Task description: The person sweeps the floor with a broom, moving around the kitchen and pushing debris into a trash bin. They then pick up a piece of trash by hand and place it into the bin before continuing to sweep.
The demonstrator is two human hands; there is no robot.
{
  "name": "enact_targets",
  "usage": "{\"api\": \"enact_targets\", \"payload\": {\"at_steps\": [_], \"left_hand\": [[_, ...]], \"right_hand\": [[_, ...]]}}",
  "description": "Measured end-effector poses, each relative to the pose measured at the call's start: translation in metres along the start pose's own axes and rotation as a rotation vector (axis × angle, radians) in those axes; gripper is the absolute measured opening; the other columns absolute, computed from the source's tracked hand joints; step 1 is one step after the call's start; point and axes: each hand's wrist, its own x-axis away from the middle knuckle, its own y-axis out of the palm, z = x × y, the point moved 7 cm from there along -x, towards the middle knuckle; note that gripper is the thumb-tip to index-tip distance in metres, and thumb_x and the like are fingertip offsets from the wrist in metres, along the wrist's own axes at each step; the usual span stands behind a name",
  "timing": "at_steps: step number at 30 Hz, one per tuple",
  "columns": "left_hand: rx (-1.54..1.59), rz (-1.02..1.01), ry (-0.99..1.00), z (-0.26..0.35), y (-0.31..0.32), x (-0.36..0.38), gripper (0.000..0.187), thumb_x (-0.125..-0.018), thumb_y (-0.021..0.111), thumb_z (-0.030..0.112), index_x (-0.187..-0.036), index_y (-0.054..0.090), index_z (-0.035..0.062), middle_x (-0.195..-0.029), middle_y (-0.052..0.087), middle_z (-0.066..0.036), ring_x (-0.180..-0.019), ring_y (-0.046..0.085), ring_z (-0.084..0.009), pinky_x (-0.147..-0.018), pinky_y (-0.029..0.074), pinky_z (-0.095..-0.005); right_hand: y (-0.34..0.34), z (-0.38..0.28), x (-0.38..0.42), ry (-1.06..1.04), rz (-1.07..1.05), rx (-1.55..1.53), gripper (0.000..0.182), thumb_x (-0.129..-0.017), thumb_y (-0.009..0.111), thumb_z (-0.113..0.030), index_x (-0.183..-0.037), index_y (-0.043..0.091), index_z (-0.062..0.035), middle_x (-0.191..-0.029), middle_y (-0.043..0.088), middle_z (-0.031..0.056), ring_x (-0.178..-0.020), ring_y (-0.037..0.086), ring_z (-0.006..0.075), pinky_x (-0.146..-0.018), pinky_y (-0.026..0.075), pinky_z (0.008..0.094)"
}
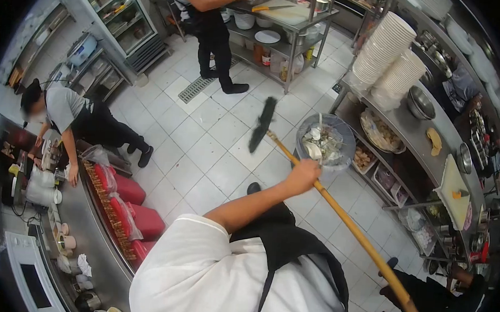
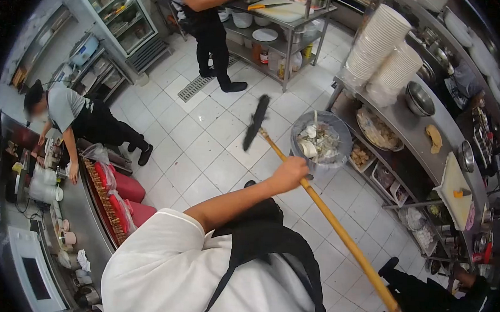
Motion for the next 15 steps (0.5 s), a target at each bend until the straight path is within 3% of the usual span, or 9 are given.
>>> {"api": "enact_targets", "payload": {"at_steps": [1,2,3,4,6,7,8,11,15], "left_hand": [[-0.017,-0.071,-0.097,-0.020,-0.001,0.012,0.018,-0.075,0.078,0.018,-0.084,0.065,0.0077,-0.091,0.061,-0.013,-0.089,0.063,-0.0338,-0.074,0.051,-0.0465],[-0.035,-0.142,-0.194,-0.041,-0.005,0.025,0.021,-0.075,0.079,0.019,-0.088,0.066,0.0069,-0.094,0.061,-0.015,-0.092,0.063,-0.0349,-0.076,0.051,-0.0470],[-0.052,-0.213,-0.290,-0.062,-0.011,0.039,0.024,-0.075,0.079,0.020,-0.091,0.067,0.0061,-0.098,0.061,-0.016,-0.095,0.063,-0.0360,-0.079,0.052,-0.0476],[-0.031,-0.206,-0.361,-0.078,-0.019,0.052,0.025,-0.075,0.080,0.021,-0.090,0.067,0.0055,-0.096,0.061,-0.016,-0.094,0.063,-0.0358,-0.079,0.052,-0.0477],[0.013,-0.188,-0.505,-0.105,-0.032,0.086,0.027,-0.074,0.081,0.022,-0.088,0.067,0.0043,-0.094,0.061,-0.016,-0.092,0.064,-0.0353,-0.079,0.052,-0.0480],[0.041,-0.199,-0.560,-0.118,-0.037,0.105,0.028,-0.075,0.080,0.023,-0.092,0.068,0.0044,-0.097,0.062,-0.016,-0.095,0.064,-0.0361,-0.082,0.053,-0.0476],[0.070,-0.208,-0.617,-0.129,-0.042,0.126,0.030,-0.076,0.080,0.025,-0.095,0.069,0.0045,-0.101,0.063,-0.017,-0.098,0.065,-0.0370,-0.084,0.053,-0.0472],[0.193,-0.233,-0.862,-0.148,-0.080,0.183,0.034,-0.082,0.078,0.030,-0.105,0.070,0.0066,-0.110,0.064,-0.018,-0.103,0.065,-0.0384,-0.087,0.054,-0.0461],[0.247,-0.251,-1.085,-0.182,-0.116,0.258,0.033,-0.086,0.076,0.032,-0.109,0.070,0.0088,-0.110,0.065,-0.018,-0.102,0.066,-0.0381,-0.087,0.054,-0.0459]], "right_hand": [[0.051,0.056,0.015,0.058,-0.044,-0.011,0.051,-0.102,0.052,-0.048,-0.061,0.042,-0.0190,-0.050,0.035,-0.0039,-0.044,0.035,0.0120,-0.040,0.031,0.0325],[0.049,0.097,0.010,0.162,-0.115,-0.091,0.046,-0.102,0.051,-0.039,-0.062,0.042,-0.0172,-0.050,0.035,-0.0043,-0.044,0.035,0.0109,-0.043,0.035,0.0317],[0.063,0.150,0.021,0.315,-0.412,-0.059,0.038,-0.105,0.051,-0.033,-0.072,0.040,-0.0152,-0.060,0.034,-0.0007,-0.053,0.033,0.0110,-0.054,0.034,0.0295],[0.094,0.210,0.052,0.319,-0.514,0.075,0.038,-0.104,0.049,-0.030,-0.071,0.039,-0.0154,-0.061,0.036,0.0005,-0.055,0.034,0.0101,-0.053,0.033,0.0296],[0.106,0.341,0.124,0.599,-0.221,0.312,0.039,-0.104,0.051,-0.025,-0.069,0.034,-0.0157,-0.063,0.029,-0.0026,-0.055,0.030,0.0108,-0.049,0.025,0.0292],[0.115,0.409,0.168,0.677,-0.505,0.236,0.037,-0.105,0.048,-0.021,-0.070,0.036,-0.0150,-0.061,0.026,-0.0026,-0.054,0.028,0.0103,-0.047,0.025,0.0281],[0.120,0.459,0.209,0.763,-0.502,0.260,0.041,-0.107,0.046,-0.022,-0.068,0.036,-0.0147,-0.057,0.026,-0.0031,-0.049,0.026,0.0094,-0.046,0.025,0.0269],[0.229,0.480,0.210,0.777,-0.527,0.045,0.046,-0.108,0.044,-0.023,-0.064,0.035,-0.0143,-0.052,0.026,-0.0032,-0.043,0.024,0.0083,-0.044,0.024,0.0261],[0.338,0.500,0.198,0.706,-0.525,0.021,0.043,-0.108,0.046,-0.022,-0.066,0.035,-0.0141,-0.050,0.028,-0.0022,-0.039,0.022,0.0077,-0.039,0.023,0.0263]]}}
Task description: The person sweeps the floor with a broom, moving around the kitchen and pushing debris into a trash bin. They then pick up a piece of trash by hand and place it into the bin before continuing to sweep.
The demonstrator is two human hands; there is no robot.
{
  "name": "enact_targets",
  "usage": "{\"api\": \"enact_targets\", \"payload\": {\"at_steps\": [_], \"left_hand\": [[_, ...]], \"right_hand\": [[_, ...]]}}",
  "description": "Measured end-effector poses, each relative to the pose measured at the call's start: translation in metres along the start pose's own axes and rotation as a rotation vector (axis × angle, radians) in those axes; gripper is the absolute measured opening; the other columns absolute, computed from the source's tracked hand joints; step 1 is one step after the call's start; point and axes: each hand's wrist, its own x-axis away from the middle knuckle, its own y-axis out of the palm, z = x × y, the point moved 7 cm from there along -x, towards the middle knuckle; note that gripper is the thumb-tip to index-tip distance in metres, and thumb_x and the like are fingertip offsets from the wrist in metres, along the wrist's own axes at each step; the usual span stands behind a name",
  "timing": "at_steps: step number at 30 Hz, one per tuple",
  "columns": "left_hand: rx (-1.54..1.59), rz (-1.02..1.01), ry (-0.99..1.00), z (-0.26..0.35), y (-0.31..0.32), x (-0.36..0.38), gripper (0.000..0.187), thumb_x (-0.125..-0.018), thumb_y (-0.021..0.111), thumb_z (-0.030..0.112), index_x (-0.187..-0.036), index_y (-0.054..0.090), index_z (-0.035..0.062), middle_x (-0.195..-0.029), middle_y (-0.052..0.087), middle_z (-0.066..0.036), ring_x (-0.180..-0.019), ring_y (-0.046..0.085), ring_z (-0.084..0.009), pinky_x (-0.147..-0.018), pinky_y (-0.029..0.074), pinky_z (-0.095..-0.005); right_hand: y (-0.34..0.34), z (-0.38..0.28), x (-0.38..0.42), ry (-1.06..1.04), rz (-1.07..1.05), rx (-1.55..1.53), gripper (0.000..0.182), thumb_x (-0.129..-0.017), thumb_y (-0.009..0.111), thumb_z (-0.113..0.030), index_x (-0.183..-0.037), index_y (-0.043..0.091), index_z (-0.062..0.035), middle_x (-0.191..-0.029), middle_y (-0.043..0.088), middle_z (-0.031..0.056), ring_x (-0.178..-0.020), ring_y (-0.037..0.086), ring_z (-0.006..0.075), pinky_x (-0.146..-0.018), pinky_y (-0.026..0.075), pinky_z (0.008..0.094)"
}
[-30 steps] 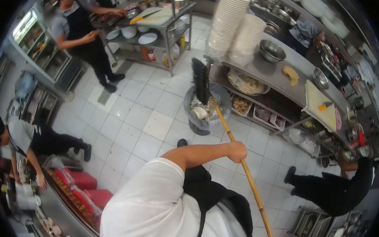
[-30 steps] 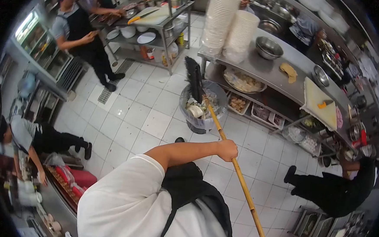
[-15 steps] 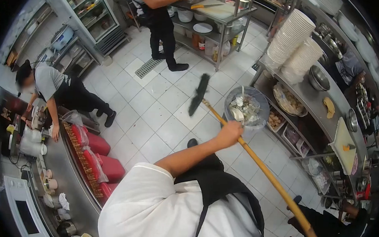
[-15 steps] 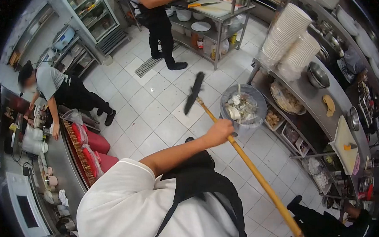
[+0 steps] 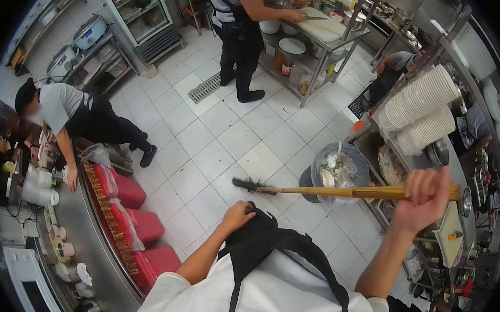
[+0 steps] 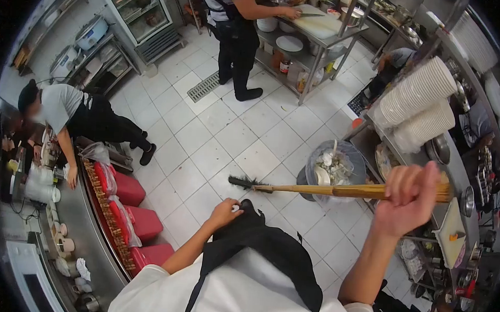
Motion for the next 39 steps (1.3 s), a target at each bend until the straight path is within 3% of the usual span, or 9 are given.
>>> {"api": "enact_targets", "payload": {"at_steps": [12,17,20,22,29,30,35,37,39], "left_hand": [[-0.019,0.139,0.006,0.010,-0.117,-0.058,0.032,-0.088,0.074,0.028,-0.111,0.070,0.0051,-0.113,0.069,-0.015,-0.096,0.071,-0.0291,-0.084,0.055,-0.0411],[-0.048,0.086,0.049,0.030,-0.119,-0.092,0.030,-0.090,0.073,0.026,-0.111,0.069,0.0055,-0.113,0.067,-0.016,-0.092,0.071,-0.0319,-0.080,0.056,-0.0425],[-0.108,-0.008,0.066,0.029,-0.104,-0.118,0.032,-0.088,0.073,0.027,-0.112,0.070,0.0062,-0.113,0.067,-0.015,-0.092,0.071,-0.0321,-0.081,0.056,-0.0431],[-0.141,-0.083,0.073,0.033,-0.099,-0.136,0.033,-0.087,0.074,0.029,-0.112,0.070,0.0073,-0.113,0.068,-0.014,-0.092,0.071,-0.0328,-0.082,0.056,-0.0430],[-0.084,-0.173,0.095,0.090,-0.116,-0.235,0.037,-0.086,0.075,0.033,-0.113,0.071,0.0073,-0.113,0.068,-0.015,-0.093,0.071,-0.0333,-0.083,0.056,-0.0428],[-0.151,-0.235,0.109,0.103,-0.112,-0.253,0.043,-0.088,0.076,0.033,-0.120,0.067,0.0069,-0.118,0.067,-0.015,-0.103,0.069,-0.0319,-0.090,0.055,-0.0416],[-0.095,-0.062,0.641,0.247,-0.086,-0.321,0.055,-0.083,0.079,0.034,-0.128,0.060,0.0063,-0.128,0.063,-0.016,-0.109,0.064,-0.0380,-0.092,0.054,-0.0438],[0.017,0.012,0.900,0.304,-0.060,-0.336,0.042,-0.084,0.077,0.027,-0.118,0.066,0.0069,-0.114,0.068,-0.016,-0.102,0.067,-0.0366,-0.087,0.054,-0.0435],[-0.009,-0.265,0.943,0.342,-0.032,-0.353,0.028,-0.085,0.075,0.023,-0.108,0.069,0.0078,-0.099,0.069,-0.015,-0.093,0.067,-0.0359,-0.079,0.054,-0.0448]], "right_hand": [[0.078,0.043,-0.089,-0.299,-0.092,-0.011,0.036,-0.103,0.051,-0.014,-0.069,0.037,-0.0134,-0.054,0.028,-0.0030,-0.042,0.028,0.0080,-0.042,0.027,0.0266],[0.056,0.194,-0.125,-0.198,-0.006,0.109,0.033,-0.098,0.059,-0.010,-0.068,0.047,-0.0106,-0.057,0.040,-0.0046,-0.051,0.040,0.0091,-0.050,0.032,0.0267],[0.000,0.335,-0.131,-0.164,-0.094,0.653,0.038,-0.096,0.061,-0.013,-0.063,0.047,-0.0016,-0.057,0.045,0.0065,-0.053,0.040,0.0127,-0.051,0.029,0.0332],[-0.060,0.396,-0.100,-0.081,0.015,0.723,0.035,-0.096,0.061,-0.012,-0.066,0.046,0.0004,-0.056,0.040,0.0100,-0.052,0.038,0.0153,-0.052,0.028,0.0350],[-0.055,0.284,-0.057,0.071,-0.138,0.685,0.031,-0.092,0.058,-0.002,-0.064,0.044,-0.0002,-0.057,0.038,0.0076,-0.048,0.038,0.0200,-0.049,0.028,0.0361],[-0.052,0.266,-0.059,0.050,-0.137,0.678,0.031,-0.091,0.057,-0.001,-0.063,0.043,-0.0004,-0.057,0.039,0.0071,-0.048,0.040,0.0208,-0.050,0.029,0.0352],[-0.034,0.217,-0.103,0.044,-0.121,0.359,0.032,-0.088,0.057,-0.002,-0.061,0.042,-0.0044,-0.056,0.043,0.0070,-0.048,0.042,0.0200,-0.050,0.034,0.0318],[-0.027,0.203,-0.124,-0.016,-0.115,0.371,0.032,-0.088,0.058,-0.004,-0.061,0.041,-0.0058,-0.054,0.044,0.0063,-0.047,0.043,0.0193,-0.048,0.035,0.0311],[-0.013,0.178,-0.140,-0.096,-0.116,0.431,0.033,-0.087,0.060,-0.007,-0.062,0.039,-0.0068,-0.053,0.043,0.0050,-0.045,0.043,0.0185,-0.047,0.036,0.0308]]}}
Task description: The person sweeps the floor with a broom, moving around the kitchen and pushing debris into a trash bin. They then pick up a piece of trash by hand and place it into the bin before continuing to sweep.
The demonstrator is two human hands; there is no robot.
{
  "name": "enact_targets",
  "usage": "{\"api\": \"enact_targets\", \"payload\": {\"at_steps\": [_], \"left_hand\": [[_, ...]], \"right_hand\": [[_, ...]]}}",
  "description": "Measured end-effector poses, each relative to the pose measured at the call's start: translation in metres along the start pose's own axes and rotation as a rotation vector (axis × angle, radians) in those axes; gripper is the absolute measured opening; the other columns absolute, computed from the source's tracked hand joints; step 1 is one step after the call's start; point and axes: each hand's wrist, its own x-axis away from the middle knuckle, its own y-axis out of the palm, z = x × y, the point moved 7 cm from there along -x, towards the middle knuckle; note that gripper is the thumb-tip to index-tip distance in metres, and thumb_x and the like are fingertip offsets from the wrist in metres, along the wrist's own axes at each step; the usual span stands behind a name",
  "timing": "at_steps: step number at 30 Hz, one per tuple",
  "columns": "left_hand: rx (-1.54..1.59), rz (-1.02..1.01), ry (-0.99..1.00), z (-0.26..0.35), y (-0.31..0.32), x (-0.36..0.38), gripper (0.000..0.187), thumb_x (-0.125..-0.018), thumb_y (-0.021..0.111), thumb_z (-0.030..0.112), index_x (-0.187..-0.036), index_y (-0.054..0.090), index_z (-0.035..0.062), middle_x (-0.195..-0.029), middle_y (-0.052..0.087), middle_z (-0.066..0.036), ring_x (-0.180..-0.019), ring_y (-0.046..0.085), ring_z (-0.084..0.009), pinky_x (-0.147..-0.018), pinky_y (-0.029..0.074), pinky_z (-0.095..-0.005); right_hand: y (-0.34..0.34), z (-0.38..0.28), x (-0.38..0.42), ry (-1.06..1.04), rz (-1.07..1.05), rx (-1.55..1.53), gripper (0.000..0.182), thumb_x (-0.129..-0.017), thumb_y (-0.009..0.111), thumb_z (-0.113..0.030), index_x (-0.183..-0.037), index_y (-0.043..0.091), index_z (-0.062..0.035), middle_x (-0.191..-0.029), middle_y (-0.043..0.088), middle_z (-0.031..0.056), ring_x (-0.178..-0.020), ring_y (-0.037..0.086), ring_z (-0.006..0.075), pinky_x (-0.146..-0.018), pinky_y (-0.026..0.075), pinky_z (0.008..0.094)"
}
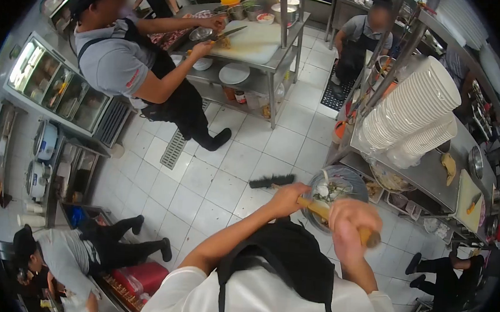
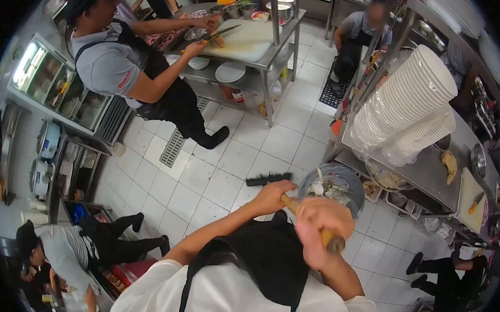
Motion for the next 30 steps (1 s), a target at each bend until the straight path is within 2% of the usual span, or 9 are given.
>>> {"api": "enact_targets", "payload": {"at_steps": [1,4,7,11,13,16,19,26,30], "left_hand": [[0.040,-0.123,0.027,0.006,0.008,-0.017,0.022,-0.086,0.073,0.021,-0.103,0.070,0.0082,-0.092,0.070,-0.015,-0.089,0.068,-0.0356,-0.076,0.054,-0.0455],[0.007,-0.111,0.054,0.026,0.010,-0.054,0.009,-0.087,0.069,0.016,-0.090,0.070,0.0085,-0.077,0.067,-0.015,-0.078,0.067,-0.0354,-0.066,0.050,-0.0477],[0.039,-0.013,0.039,0.006,0.008,-0.101,0.013,-0.088,0.070,0.019,-0.087,0.067,0.0072,-0.077,0.066,-0.015,-0.078,0.066,-0.0367,-0.066,0.050,-0.0478],[0.038,0.119,0.042,-0.068,0.022,-0.158,0.020,-0.089,0.071,0.024,-0.083,0.064,0.0063,-0.081,0.065,-0.014,-0.081,0.065,-0.0371,-0.070,0.051,-0.0474],[0.003,0.058,0.111,-0.109,0.042,-0.164,0.023,-0.089,0.072,0.026,-0.081,0.063,0.0063,-0.083,0.064,-0.014,-0.083,0.064,-0.0372,-0.072,0.052,-0.0472],[0.006,-0.059,0.195,-0.137,0.069,-0.151,0.025,-0.088,0.073,0.026,-0.078,0.061,0.0066,-0.084,0.063,-0.014,-0.084,0.064,-0.0373,-0.072,0.051,-0.0476],[0.094,-0.115,0.192,-0.113,0.071,-0.125,0.027,-0.087,0.074,0.026,-0.075,0.060,0.0060,-0.080,0.062,-0.014,-0.082,0.063,-0.0374,-0.069,0.050,-0.0481],[0.292,-0.315,0.290,-0.034,0.028,-0.075,0.038,-0.088,0.073,0.023,-0.061,0.055,0.0047,-0.060,0.055,-0.013,-0.063,0.060,-0.0374,-0.058,0.045,-0.0478],[0.304,-0.195,0.482,-0.003,-0.021,-0.097,0.036,-0.087,0.074,0.020,-0.059,0.054,0.0088,-0.057,0.054,-0.011,-0.056,0.058,-0.0342,-0.051,0.044,-0.0462]], "right_hand": [[-0.003,-0.015,-0.010,-0.030,0.012,0.001,0.033,-0.087,0.061,-0.008,-0.062,0.039,-0.0072,-0.052,0.043,0.0043,-0.044,0.043,0.0181,-0.046,0.036,0.0307],[-0.014,-0.057,-0.040,-0.101,0.075,-0.110,0.035,-0.087,0.062,-0.010,-0.063,0.038,-0.0083,-0.051,0.044,0.0030,-0.043,0.045,0.0177,-0.046,0.037,0.0305],[-0.018,-0.057,-0.044,-0.182,0.159,-0.004,0.035,-0.088,0.061,-0.009,-0.061,0.039,-0.0088,-0.051,0.047,0.0037,-0.044,0.047,0.0174,-0.047,0.038,0.0297],[-0.022,0.046,-0.022,0.061,0.267,0.477,0.027,-0.087,0.063,0.000,-0.064,0.049,-0.0001,-0.061,0.056,0.0098,-0.054,0.055,0.0242,-0.056,0.044,0.0350],[-0.013,0.110,-0.013,0.082,0.176,0.483,0.021,-0.086,0.064,0.005,-0.068,0.052,0.0024,-0.066,0.058,0.0130,-0.058,0.057,0.0271,-0.059,0.045,0.0364],[-0.008,0.178,0.018,0.130,0.228,0.501,0.021,-0.086,0.063,0.007,-0.068,0.052,0.0019,-0.067,0.057,0.0138,-0.059,0.058,0.0268,-0.059,0.044,0.0352],[0.003,0.145,0.020,0.141,0.242,0.599,0.022,-0.085,0.062,0.008,-0.068,0.050,0.0021,-0.066,0.055,0.0137,-0.058,0.056,0.0268,-0.059,0.045,0.0350],[0.035,0.041,-0.005,0.228,0.353,0.308,0.032,-0.084,0.060,0.001,-0.058,0.041,-0.0040,-0.056,0.048,0.0080,-0.050,0.048,0.0217,-0.055,0.044,0.0343],[0.060,-0.006,-0.068,0.127,0.407,0.212,0.040,-0.087,0.062,-0.009,-0.056,0.037,-0.0082,-0.050,0.042,0.0037,-0.045,0.041,0.0177,-0.050,0.042,0.0341]]}}
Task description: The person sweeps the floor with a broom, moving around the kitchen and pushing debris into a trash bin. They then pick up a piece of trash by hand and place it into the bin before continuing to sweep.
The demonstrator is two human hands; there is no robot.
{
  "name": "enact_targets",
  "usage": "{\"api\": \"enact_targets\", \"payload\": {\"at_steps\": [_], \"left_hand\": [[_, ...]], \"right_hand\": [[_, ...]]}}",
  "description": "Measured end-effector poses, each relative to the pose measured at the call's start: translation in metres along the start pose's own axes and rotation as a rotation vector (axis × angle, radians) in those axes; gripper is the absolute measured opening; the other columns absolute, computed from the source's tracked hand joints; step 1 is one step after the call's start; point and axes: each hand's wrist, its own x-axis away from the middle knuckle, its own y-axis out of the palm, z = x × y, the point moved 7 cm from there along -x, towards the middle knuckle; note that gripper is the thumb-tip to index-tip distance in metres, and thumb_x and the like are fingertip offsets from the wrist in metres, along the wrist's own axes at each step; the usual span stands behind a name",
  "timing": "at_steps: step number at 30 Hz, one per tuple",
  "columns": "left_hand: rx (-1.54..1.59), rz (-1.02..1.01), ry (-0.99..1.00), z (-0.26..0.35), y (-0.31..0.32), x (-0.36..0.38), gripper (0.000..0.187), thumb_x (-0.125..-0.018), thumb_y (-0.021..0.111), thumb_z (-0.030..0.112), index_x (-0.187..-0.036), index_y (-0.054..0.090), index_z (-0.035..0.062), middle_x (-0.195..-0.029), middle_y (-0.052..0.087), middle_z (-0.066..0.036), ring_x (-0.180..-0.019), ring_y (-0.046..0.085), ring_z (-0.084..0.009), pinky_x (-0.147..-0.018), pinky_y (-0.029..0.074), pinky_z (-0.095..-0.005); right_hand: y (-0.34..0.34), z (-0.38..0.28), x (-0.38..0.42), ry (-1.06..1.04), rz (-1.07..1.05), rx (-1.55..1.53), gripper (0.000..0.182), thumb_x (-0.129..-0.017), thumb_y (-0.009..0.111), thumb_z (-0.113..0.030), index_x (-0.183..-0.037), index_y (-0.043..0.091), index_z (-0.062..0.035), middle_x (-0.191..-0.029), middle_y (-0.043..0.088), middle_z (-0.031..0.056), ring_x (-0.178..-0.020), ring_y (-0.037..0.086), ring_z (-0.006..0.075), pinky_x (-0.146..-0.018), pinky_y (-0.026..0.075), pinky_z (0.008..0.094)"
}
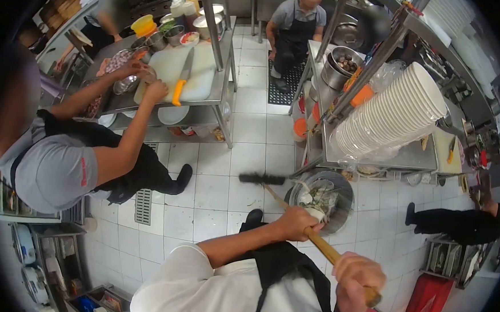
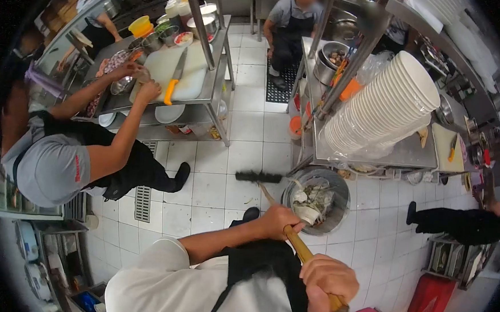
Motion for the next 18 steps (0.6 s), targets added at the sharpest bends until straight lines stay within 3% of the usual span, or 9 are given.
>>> {"api": "enact_targets", "payload": {"at_steps": [4,5,6,7,9,12,15,18], "left_hand": [[0.037,0.069,0.060,-0.034,-0.053,-0.042,0.024,-0.076,0.074,0.015,-0.064,0.053,0.0123,-0.058,0.055,-0.008,-0.055,0.058,-0.0314,-0.052,0.044,-0.0448],[0.075,0.095,0.055,-0.056,-0.065,-0.053,0.022,-0.074,0.074,0.015,-0.065,0.053,0.0128,-0.060,0.055,-0.007,-0.056,0.058,-0.0314,-0.053,0.044,-0.0446],[0.043,0.100,-0.045,-0.087,-0.073,-0.061,0.022,-0.076,0.073,0.014,-0.066,0.053,0.0112,-0.062,0.055,-0.008,-0.061,0.060,-0.0323,-0.056,0.045,-0.0443],[0.007,0.103,-0.145,-0.120,-0.076,-0.066,0.023,-0.079,0.071,0.014,-0.067,0.053,0.0096,-0.064,0.056,-0.008,-0.065,0.061,-0.0332,-0.059,0.046,-0.0440],[-0.149,0.294,-0.249,-0.183,-0.073,-0.068,0.026,-0.084,0.070,0.016,-0.069,0.052,0.0054,-0.069,0.057,-0.011,-0.076,0.062,-0.0354,-0.067,0.048,-0.0447],[-0.127,0.356,-0.264,-0.269,-0.041,-0.045,0.029,-0.089,0.069,0.018,-0.071,0.052,0.0022,-0.073,0.058,-0.014,-0.082,0.062,-0.0377,-0.073,0.049,-0.0460],[-0.137,0.004,-0.254,-0.299,-0.009,-0.016,0.026,-0.085,0.072,0.023,-0.073,0.058,0.0048,-0.082,0.063,-0.013,-0.086,0.063,-0.0375,-0.076,0.052,-0.0478],[-0.134,-0.008,-0.034,-0.263,0.012,-0.005,0.027,-0.088,0.072,0.021,-0.073,0.057,0.0047,-0.074,0.060,-0.013,-0.081,0.063,-0.0367,-0.074,0.050,-0.0459]], "right_hand": [[0.019,0.020,-0.034,-0.021,-0.075,0.015,0.034,-0.084,0.065,-0.010,-0.060,0.042,-0.0037,-0.056,0.049,0.0080,-0.049,0.049,0.0233,-0.051,0.043,0.0362],[0.017,0.042,-0.039,-0.082,-0.078,0.202,0.032,-0.085,0.064,-0.008,-0.062,0.043,-0.0029,-0.059,0.050,0.0088,-0.051,0.051,0.0243,-0.051,0.042,0.0361],[0.016,0.071,-0.044,-0.143,-0.081,0.390,0.029,-0.085,0.064,-0.006,-0.064,0.044,-0.0020,-0.062,0.052,0.0096,-0.054,0.052,0.0254,-0.052,0.042,0.0360],[0.020,0.100,-0.055,-0.096,-0.093,0.389,0.025,-0.086,0.063,-0.003,-0.067,0.047,-0.0009,-0.065,0.053,0.0102,-0.057,0.054,0.0261,-0.055,0.043,0.0358],[0.027,0.164,-0.069,-0.082,-0.096,0.399,0.017,-0.086,0.061,0.003,-0.072,0.052,0.0011,-0.070,0.055,0.0110,-0.061,0.056,0.0277,-0.062,0.045,0.0358],[0.021,0.270,-0.042,-0.087,-0.127,0.458,0.012,-0.086,0.061,0.005,-0.075,0.055,0.0029,-0.073,0.058,0.0126,-0.064,0.058,0.0299,-0.071,0.048,0.0365],[0.022,0.284,-0.020,-0.027,-0.041,0.469,0.011,-0.086,0.061,0.005,-0.076,0.057,0.0036,-0.075,0.060,0.0139,-0.068,0.062,0.0313,-0.079,0.051,0.0372],[0.011,0.254,0.013,-0.002,0.075,0.453,0.011,-0.087,0.059,0.006,-0.076,0.059,0.0043,-0.073,0.060,0.0142,-0.071,0.064,0.0314,-0.083,0.053,0.0384]]}}
